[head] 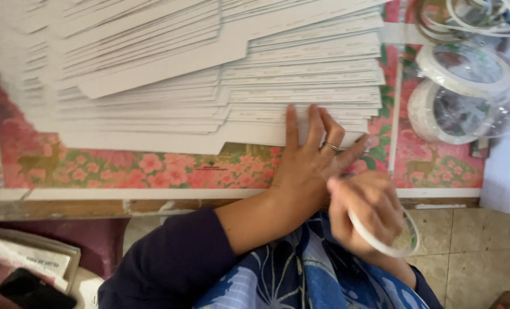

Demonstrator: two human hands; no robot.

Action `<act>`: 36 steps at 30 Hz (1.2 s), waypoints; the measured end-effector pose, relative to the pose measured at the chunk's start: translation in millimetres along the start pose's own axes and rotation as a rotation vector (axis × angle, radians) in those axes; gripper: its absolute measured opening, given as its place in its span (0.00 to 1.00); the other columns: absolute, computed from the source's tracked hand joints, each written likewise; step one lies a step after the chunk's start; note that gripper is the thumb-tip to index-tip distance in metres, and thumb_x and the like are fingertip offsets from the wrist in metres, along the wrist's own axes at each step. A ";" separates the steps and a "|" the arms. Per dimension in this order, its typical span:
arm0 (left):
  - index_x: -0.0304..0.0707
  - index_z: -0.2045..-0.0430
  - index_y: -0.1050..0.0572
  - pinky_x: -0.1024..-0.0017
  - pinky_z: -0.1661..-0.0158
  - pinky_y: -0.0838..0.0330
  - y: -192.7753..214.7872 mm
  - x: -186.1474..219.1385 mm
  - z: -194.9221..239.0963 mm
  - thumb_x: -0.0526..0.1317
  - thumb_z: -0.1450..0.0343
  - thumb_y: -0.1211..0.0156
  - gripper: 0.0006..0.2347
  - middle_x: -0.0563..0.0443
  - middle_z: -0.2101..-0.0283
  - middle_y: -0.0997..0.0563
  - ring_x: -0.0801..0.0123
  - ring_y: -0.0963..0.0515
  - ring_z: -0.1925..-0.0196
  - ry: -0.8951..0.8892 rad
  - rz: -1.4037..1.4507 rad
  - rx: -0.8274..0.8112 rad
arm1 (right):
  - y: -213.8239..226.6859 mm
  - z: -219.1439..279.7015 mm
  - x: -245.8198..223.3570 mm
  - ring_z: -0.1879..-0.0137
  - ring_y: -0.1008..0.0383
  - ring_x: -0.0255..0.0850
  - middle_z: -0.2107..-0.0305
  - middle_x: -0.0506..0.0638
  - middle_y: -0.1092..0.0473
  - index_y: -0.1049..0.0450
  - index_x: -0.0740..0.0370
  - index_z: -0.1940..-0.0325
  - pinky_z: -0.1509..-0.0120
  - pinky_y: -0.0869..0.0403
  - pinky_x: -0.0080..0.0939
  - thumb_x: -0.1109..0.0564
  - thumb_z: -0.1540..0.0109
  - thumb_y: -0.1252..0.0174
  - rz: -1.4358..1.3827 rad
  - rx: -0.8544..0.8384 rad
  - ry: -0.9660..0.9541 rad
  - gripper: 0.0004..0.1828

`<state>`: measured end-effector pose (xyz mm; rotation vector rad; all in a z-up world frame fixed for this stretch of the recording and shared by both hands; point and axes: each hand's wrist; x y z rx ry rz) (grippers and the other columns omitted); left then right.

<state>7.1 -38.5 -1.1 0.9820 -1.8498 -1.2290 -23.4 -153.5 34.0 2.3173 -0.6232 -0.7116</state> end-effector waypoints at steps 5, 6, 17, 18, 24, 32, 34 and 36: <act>0.48 0.40 0.41 0.48 0.34 0.48 23.2 -63.5 37.5 0.42 0.30 0.48 0.22 0.35 0.41 0.31 0.48 0.33 0.36 0.039 0.380 0.018 | -14.6 -31.1 -10.5 0.61 0.28 0.49 0.65 0.58 0.28 0.30 0.70 0.57 0.52 0.29 0.45 0.61 0.36 0.52 -0.176 -0.122 -0.276 0.09; 0.42 0.37 0.46 0.51 0.34 0.46 33.1 -79.9 47.7 0.35 0.32 0.45 0.27 0.40 0.45 0.24 0.52 0.26 0.41 0.108 0.423 0.029 | -20.3 -41.2 -14.1 0.61 0.27 0.47 0.65 0.58 0.27 0.27 0.72 0.58 0.54 0.31 0.41 0.64 0.35 0.54 -0.222 -0.192 -0.440 0.10; 0.38 0.44 0.34 0.61 0.37 0.43 58.2 -119.0 100.1 0.32 0.29 0.54 0.18 0.54 0.40 0.30 0.62 0.29 0.40 0.118 0.230 0.007 | -75.3 -52.2 -19.1 0.61 0.26 0.43 0.66 0.53 0.26 0.26 0.63 0.52 0.56 0.29 0.38 0.63 0.35 0.50 -0.197 -0.236 -0.495 0.10; 0.46 0.44 0.31 0.58 0.39 0.42 60.8 -116.4 96.0 0.33 0.30 0.53 0.18 0.64 0.41 0.29 0.63 0.28 0.41 0.062 0.128 0.012 | -73.6 -50.8 -17.7 0.66 0.26 0.41 0.69 0.52 0.26 0.26 0.62 0.52 0.60 0.30 0.38 0.63 0.36 0.49 -0.188 -0.251 -0.485 0.10; 0.29 0.41 0.41 0.57 0.40 0.43 59.8 -114.8 91.6 0.34 0.27 0.48 0.20 0.61 0.48 0.21 0.62 0.27 0.44 0.077 0.092 0.034 | 15.2 -17.5 17.0 0.59 0.28 0.46 0.63 0.60 0.25 0.24 0.74 0.52 0.57 0.34 0.40 0.67 0.31 0.51 0.123 -0.071 -0.613 0.10; 0.20 0.44 0.41 0.58 0.40 0.35 56.8 -112.4 100.1 0.28 0.26 0.56 0.16 0.42 0.43 0.27 0.60 0.25 0.44 0.072 0.131 0.138 | -36.3 -40.5 -4.2 0.57 0.24 0.42 0.61 0.57 0.25 0.28 0.68 0.50 0.51 0.28 0.36 0.62 0.34 0.52 -0.311 -0.293 -0.574 0.12; 0.20 0.43 0.42 0.59 0.40 0.33 55.5 -113.7 101.5 0.27 0.26 0.56 0.16 0.40 0.42 0.29 0.59 0.25 0.43 0.069 0.147 0.142 | -50.0 -49.8 -10.1 0.57 0.22 0.40 0.63 0.56 0.24 0.26 0.67 0.52 0.51 0.26 0.34 0.62 0.35 0.51 -0.342 -0.263 -0.540 0.11; 0.19 0.44 0.41 0.60 0.40 0.31 56.7 -113.4 102.1 0.25 0.26 0.58 0.15 0.39 0.43 0.28 0.57 0.24 0.43 0.079 0.237 0.183 | -58.1 -56.9 -14.0 0.58 0.22 0.42 0.64 0.56 0.25 0.27 0.67 0.51 0.53 0.25 0.35 0.65 0.35 0.51 -0.361 -0.262 -0.484 0.10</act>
Point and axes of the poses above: each hand's wrist, its own z-axis away from the middle knuckle, its own y-axis out of the back of the hand, x = y × z
